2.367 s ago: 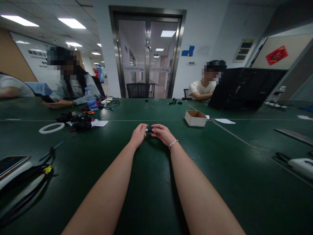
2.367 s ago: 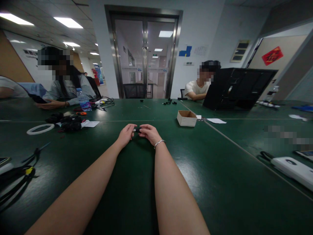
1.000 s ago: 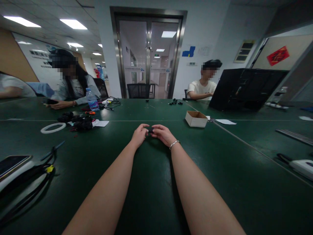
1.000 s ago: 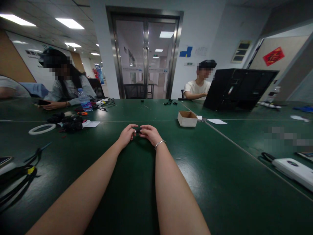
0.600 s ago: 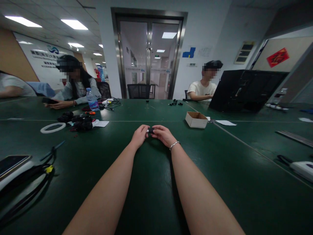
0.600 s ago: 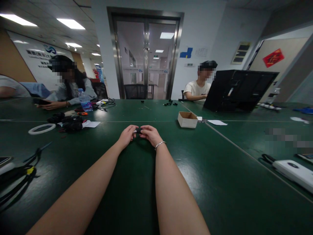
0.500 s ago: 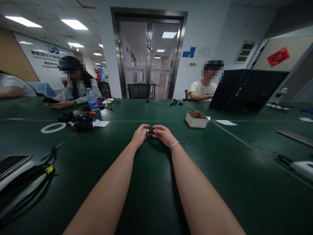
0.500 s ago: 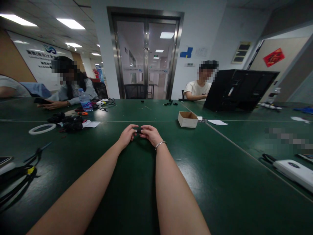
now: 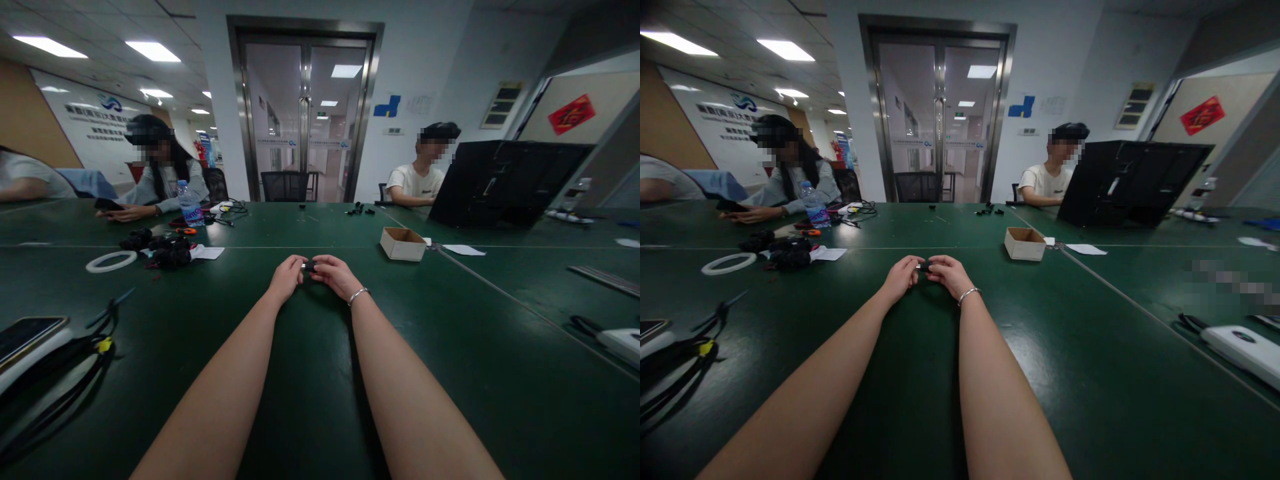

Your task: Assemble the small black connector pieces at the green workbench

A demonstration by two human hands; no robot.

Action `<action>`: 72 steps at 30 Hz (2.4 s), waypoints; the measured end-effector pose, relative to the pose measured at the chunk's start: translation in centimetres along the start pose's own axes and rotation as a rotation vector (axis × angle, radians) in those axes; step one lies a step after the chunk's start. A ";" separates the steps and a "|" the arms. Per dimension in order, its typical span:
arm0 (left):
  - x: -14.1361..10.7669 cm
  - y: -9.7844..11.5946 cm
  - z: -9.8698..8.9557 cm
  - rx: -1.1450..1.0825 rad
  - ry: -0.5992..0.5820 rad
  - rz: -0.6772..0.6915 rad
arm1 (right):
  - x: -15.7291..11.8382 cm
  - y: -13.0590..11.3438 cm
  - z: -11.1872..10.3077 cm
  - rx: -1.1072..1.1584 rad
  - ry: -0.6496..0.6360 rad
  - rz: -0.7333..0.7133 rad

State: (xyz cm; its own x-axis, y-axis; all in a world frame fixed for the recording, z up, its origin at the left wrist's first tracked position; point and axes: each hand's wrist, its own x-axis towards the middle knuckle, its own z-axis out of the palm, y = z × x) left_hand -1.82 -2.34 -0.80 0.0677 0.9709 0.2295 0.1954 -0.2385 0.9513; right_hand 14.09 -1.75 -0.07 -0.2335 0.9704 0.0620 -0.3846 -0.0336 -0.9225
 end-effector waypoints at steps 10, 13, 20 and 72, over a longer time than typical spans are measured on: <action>-0.1 0.0 0.0 0.008 0.021 0.017 | 0.1 0.0 -0.1 -0.016 -0.008 0.014; 0.0 0.1 0.0 0.007 0.041 -0.033 | 0.1 0.0 -0.1 -0.016 -0.006 0.011; 0.1 0.0 0.0 0.013 0.027 -0.005 | 0.1 0.0 0.0 -0.019 0.007 0.017; -0.4 0.6 -0.2 -0.101 0.059 0.083 | 0.4 0.4 -0.5 -0.032 -0.044 -0.006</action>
State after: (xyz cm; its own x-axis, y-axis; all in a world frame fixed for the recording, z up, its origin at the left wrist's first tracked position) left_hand -1.97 -2.85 -0.25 0.0216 0.9480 0.3174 0.0914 -0.3180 0.9437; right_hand 14.27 -1.30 -0.58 -0.2709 0.9590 0.0837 -0.3578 -0.0196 -0.9336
